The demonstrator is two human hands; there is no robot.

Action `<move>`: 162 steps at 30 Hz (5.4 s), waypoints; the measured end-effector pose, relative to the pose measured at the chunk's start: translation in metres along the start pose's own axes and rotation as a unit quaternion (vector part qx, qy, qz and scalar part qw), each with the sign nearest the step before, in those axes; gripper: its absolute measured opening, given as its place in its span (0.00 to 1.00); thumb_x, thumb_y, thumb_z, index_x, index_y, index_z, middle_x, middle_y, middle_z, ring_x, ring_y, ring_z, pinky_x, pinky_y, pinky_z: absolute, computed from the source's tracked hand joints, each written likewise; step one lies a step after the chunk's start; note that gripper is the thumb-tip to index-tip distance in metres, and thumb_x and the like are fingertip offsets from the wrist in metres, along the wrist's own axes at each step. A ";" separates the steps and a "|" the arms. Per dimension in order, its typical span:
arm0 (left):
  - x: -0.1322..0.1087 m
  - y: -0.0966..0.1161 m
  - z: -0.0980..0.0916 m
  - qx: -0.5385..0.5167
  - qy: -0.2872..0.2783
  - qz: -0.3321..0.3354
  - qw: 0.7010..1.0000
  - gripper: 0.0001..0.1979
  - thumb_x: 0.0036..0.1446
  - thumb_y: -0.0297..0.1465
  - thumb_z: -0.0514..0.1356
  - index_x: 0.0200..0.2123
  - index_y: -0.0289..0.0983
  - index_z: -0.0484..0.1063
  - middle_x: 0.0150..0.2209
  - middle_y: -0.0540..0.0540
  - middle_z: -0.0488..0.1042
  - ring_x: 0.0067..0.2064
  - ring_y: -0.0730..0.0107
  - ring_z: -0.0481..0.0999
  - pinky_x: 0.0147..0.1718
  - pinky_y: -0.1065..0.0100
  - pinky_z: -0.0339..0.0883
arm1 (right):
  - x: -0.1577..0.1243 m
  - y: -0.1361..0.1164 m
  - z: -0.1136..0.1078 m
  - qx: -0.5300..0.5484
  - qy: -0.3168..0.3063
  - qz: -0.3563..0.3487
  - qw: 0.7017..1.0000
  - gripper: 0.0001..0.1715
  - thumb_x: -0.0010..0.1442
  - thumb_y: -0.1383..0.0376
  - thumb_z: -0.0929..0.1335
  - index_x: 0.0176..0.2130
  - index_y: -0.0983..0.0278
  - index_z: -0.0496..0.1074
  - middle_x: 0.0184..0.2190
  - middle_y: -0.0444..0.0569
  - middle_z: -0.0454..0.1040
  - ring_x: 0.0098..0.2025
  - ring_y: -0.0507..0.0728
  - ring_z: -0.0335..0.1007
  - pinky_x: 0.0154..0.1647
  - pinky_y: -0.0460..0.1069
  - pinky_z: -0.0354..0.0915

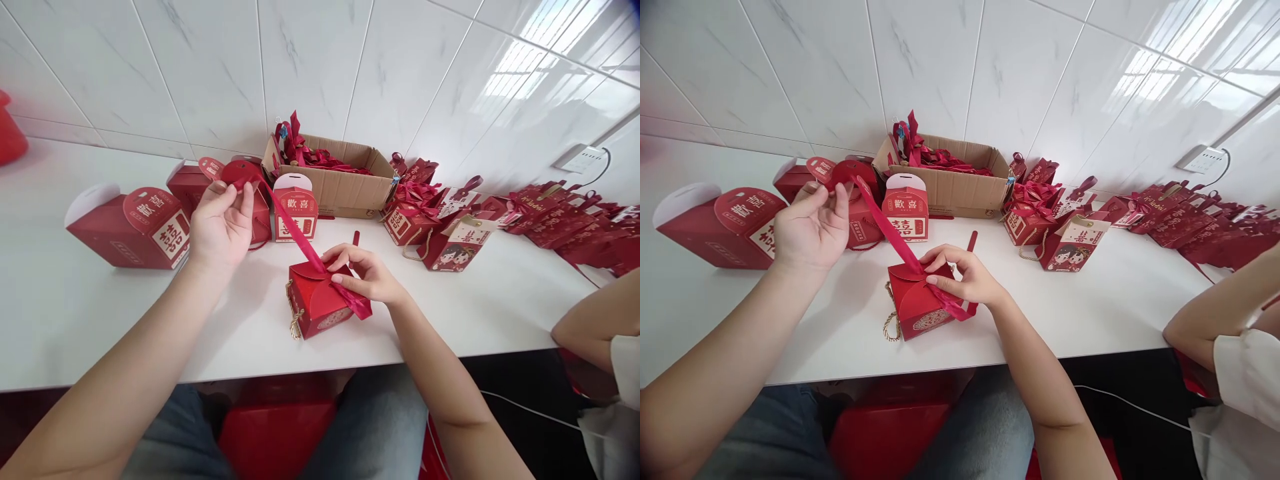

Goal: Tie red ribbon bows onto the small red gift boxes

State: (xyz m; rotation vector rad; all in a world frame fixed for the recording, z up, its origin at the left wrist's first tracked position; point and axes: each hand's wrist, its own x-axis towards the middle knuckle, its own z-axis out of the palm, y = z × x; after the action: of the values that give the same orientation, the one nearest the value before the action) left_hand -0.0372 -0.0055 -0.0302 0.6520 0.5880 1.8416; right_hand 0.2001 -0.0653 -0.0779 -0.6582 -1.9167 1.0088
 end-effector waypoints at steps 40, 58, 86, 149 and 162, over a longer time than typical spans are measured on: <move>-0.113 0.023 -0.069 0.509 -0.218 -0.128 0.823 0.14 0.56 0.43 0.62 0.38 0.40 0.67 0.41 0.47 0.72 0.45 0.63 0.75 0.46 0.64 0.70 | -0.003 -0.019 0.026 -0.221 0.232 0.041 0.946 0.28 0.64 0.50 0.62 0.21 0.63 0.70 0.19 0.46 0.68 0.23 0.51 0.62 0.26 0.49 0.58; -0.116 0.093 -0.140 0.625 -0.168 -0.124 0.752 0.12 0.46 0.48 0.63 0.37 0.60 0.70 0.30 0.57 0.77 0.32 0.56 0.75 0.30 0.58 0.70 | 0.011 0.028 0.007 0.257 0.158 0.373 0.878 0.16 0.43 0.59 0.76 0.30 0.62 0.72 0.30 0.43 0.75 0.26 0.48 0.68 0.21 0.41 0.58; -0.006 0.109 0.053 0.259 -0.213 -0.038 0.941 0.06 0.48 0.26 0.65 0.28 0.38 0.70 0.27 0.53 0.73 0.29 0.75 0.72 0.32 0.67 0.68 | 0.063 -0.084 -0.012 0.213 0.304 0.078 0.925 0.14 0.44 0.56 0.75 0.31 0.58 0.74 0.28 0.41 0.72 0.29 0.50 0.66 0.29 0.45 0.64; -0.047 0.080 0.066 0.471 -0.442 0.426 0.633 0.14 0.58 0.30 0.59 0.46 0.36 0.77 0.45 0.43 0.78 0.47 0.61 0.77 0.47 0.61 0.71 | 0.106 -0.139 -0.034 0.109 0.058 0.151 0.981 0.13 0.61 0.58 0.70 0.37 0.67 0.76 0.28 0.45 0.75 0.29 0.48 0.71 0.33 0.44 0.70; -0.022 0.048 0.058 0.435 -0.309 0.216 0.818 0.08 0.53 0.28 0.53 0.29 0.36 0.73 0.36 0.45 0.78 0.42 0.62 0.76 0.43 0.61 0.69 | 0.097 -0.154 -0.028 -0.421 0.031 -0.065 0.904 0.10 0.56 0.71 0.66 0.26 0.66 0.75 0.32 0.49 0.70 0.31 0.53 0.64 0.35 0.52 0.62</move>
State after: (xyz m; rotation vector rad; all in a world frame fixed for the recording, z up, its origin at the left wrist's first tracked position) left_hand -0.0233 -0.0372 0.0409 2.0509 0.8707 1.5236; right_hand 0.1664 -0.0648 0.1029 -0.9959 -2.2734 0.0174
